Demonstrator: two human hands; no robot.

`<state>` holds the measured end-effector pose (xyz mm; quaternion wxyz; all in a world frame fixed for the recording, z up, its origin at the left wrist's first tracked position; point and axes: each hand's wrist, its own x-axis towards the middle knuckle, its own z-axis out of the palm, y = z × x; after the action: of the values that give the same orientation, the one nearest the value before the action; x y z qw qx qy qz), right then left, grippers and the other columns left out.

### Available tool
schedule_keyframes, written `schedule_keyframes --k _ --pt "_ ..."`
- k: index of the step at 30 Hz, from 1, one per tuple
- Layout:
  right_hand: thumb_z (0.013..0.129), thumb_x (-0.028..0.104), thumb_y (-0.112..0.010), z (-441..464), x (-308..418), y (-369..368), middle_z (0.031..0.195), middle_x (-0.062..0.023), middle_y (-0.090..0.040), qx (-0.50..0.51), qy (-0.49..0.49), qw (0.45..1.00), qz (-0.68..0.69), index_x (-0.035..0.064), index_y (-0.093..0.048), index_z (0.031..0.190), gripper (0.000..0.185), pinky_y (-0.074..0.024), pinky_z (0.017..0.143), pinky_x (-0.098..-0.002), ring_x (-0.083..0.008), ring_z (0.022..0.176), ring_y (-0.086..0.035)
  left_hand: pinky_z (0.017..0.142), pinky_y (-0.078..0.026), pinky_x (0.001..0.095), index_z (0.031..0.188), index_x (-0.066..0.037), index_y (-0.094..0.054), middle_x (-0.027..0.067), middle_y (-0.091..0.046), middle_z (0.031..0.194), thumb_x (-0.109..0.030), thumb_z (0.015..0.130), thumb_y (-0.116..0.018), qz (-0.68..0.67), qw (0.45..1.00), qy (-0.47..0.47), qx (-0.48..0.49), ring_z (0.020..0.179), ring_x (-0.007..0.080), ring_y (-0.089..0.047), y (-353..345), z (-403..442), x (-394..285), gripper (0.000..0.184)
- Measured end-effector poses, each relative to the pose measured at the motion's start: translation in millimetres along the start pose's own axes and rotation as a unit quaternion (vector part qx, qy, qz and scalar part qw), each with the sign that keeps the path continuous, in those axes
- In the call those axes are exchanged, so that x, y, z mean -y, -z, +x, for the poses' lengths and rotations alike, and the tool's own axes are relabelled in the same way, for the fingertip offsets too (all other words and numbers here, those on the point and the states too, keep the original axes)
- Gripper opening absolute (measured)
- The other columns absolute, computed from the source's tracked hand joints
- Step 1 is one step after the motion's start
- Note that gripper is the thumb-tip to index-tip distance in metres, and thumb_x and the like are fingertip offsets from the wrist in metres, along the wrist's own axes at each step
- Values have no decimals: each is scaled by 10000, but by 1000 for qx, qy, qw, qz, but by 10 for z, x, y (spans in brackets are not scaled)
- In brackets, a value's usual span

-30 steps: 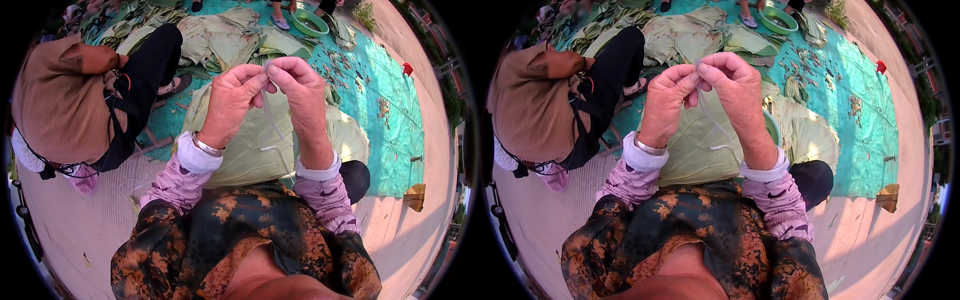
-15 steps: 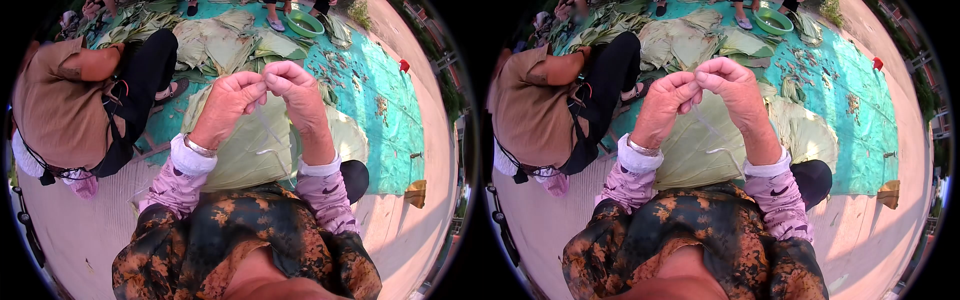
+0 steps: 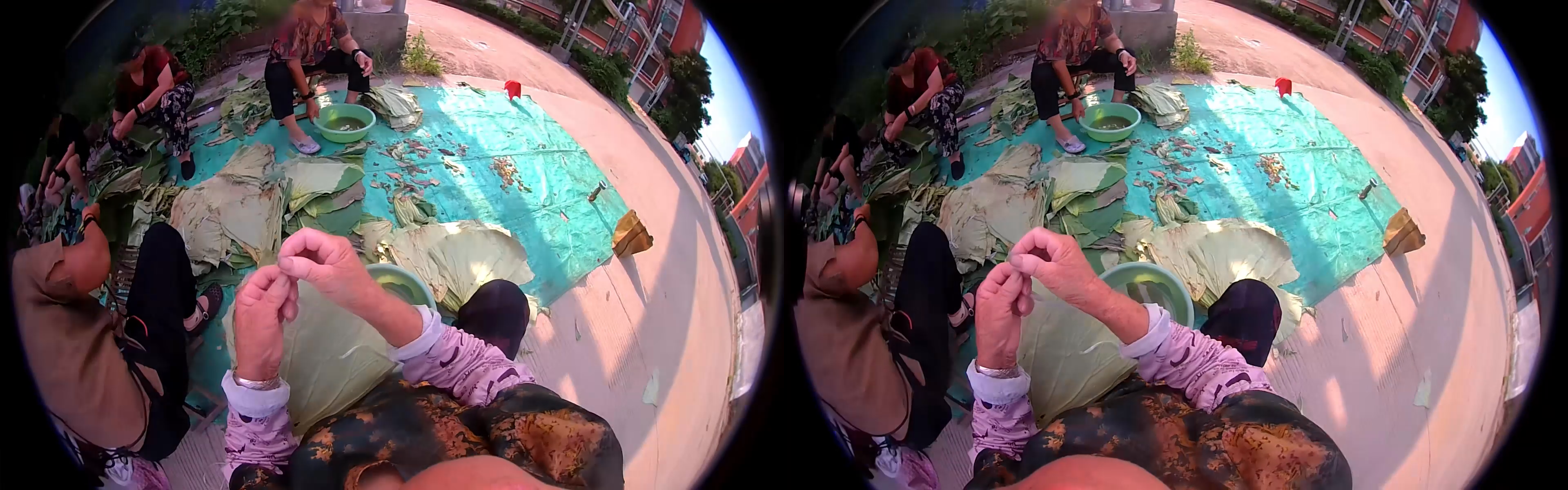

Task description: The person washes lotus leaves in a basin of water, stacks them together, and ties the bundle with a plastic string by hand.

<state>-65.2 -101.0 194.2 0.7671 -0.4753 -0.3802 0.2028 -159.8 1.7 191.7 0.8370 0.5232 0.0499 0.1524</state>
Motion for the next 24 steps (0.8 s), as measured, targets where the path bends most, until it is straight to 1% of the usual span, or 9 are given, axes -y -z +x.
schedule_keyframes --k 5,8,9,11,14,16,19,21,24 --pt "825 102 -572 -49 119 104 820 14 -561 60 -46 997 -30 30 -570 885 94 -428 690 -229 -55 744 -524 410 -262 160 827 -52 -555 -21 -486 646 -149 857 -549 -36 999 -21 -8 482 29 -372 -25 63 74 102" --pt "820 107 -573 -54 138 134 838 7 -563 73 -68 995 16 30 -573 870 92 -428 700 -244 -62 742 -528 410 -250 162 844 -58 -549 -26 -476 658 -170 859 -549 -5 1000 -19 15 480 25 -358 -21 47 51 113" --pt "801 49 -558 -43 76 118 751 -37 -576 53 -60 995 55 -2 -561 882 96 -456 629 -235 -108 648 -562 412 -247 164 846 -59 -549 -27 -475 658 -175 859 -550 6 1000 -16 13 479 26 -355 -19 25 41 117" --pt "802 52 -559 -53 44 104 769 -41 -574 50 -51 996 60 -1 -554 873 88 -457 630 -239 -113 652 -565 431 -255 157 829 -59 -566 -25 -497 637 -175 855 -558 3 1000 9 1 489 30 -372 -24 15 10 119" --pt "822 102 -576 -51 -69 57 796 -14 -566 -13 -13 1000 3 1 -563 893 124 -427 634 -206 -74 689 -516 429 -251 156 843 -51 -572 -27 -511 645 -191 852 -565 20 999 20 13 486 23 -365 51 11 -21 140" --pt "837 120 -560 -63 34 27 808 -29 -581 -17 -61 998 -6 11 -551 880 117 -409 586 -193 -57 635 -488 429 -251 156 851 -47 -575 -28 -518 651 -199 850 -569 30 999 32 20 486 18 -362 62 6 -26 152" --pt "866 143 -528 -44 49 13 827 -73 -600 -53 -45 993 94 56 -518 858 88 -345 498 -167 -35 544 -431 427 -247 153 857 -43 -581 -29 -524 652 -200 848 -571 57 996 55 44 483 13 -358 75 -27 -70 157" --pt "880 148 -505 -37 88 32 821 -107 -602 -68 -94 980 163 63 -492 862 88 -325 432 -171 -57 508 -443 411 -240 150 847 -36 -578 -19 -523 656 -192 853 -562 73 994 72 46 460 10 -340 152 -82 -30 157" --pt "885 167 -500 -28 -39 127 808 -83 -599 -115 -147 968 166 64 -509 885 104 -418 482 -212 -103 578 -539 411 -246 146 856 -25 -582 -17 -520 657 -191 859 -551 106 990 82 48 450 10 -338 245 -37 70 169"
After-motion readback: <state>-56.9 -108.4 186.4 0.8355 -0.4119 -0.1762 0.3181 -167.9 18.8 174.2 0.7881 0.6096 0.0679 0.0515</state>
